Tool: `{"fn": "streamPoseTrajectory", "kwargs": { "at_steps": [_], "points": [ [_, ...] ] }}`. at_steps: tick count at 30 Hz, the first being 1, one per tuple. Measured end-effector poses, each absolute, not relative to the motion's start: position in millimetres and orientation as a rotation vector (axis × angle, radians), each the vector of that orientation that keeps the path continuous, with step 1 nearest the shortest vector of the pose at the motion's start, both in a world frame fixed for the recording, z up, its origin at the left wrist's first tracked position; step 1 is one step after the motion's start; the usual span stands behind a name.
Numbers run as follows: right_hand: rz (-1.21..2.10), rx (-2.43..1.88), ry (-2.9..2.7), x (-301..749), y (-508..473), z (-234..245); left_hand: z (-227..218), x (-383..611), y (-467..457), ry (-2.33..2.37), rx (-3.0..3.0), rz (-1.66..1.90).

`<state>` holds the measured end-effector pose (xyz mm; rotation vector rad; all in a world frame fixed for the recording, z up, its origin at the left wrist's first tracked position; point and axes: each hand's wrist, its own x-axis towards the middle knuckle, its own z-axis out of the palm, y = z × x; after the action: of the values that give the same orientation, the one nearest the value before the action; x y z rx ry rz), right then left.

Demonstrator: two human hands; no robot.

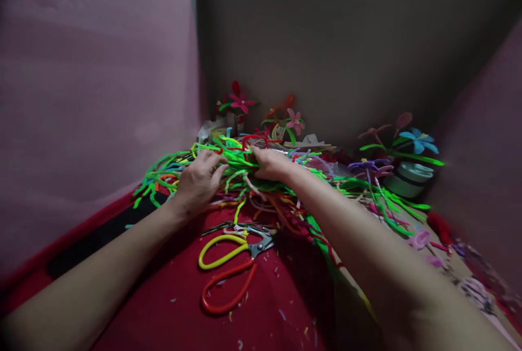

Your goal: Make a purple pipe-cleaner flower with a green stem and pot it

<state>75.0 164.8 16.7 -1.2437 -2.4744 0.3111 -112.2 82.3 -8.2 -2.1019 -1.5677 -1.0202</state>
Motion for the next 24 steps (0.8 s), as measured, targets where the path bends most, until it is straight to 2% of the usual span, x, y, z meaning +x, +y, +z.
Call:
{"fn": "streamPoseTrajectory", "kwargs": {
  "at_steps": [3,6,11,15,17,24],
  "points": [
    [0.362,-1.286,-2.398,75,170,17,-8,-110,78,-1.353,-2.105,-1.234],
    [0.512,-1.252,-2.344,85,180,24,-10,-109,77,-1.225,-2.261,-1.209],
    [0.727,-1.262,-2.271,101,191,38,-15,-110,85,-1.312,-2.412,-0.890],
    [0.783,-1.286,-2.254,101,196,40,-19,-112,90,-1.389,-2.421,-0.488],
    [0.794,-1.291,-2.257,100,198,40,-20,-113,91,-1.400,-2.432,-0.411],
    [0.778,-1.305,-2.315,95,201,31,-18,-117,98,-1.479,-2.563,-0.601]
  ]
}}
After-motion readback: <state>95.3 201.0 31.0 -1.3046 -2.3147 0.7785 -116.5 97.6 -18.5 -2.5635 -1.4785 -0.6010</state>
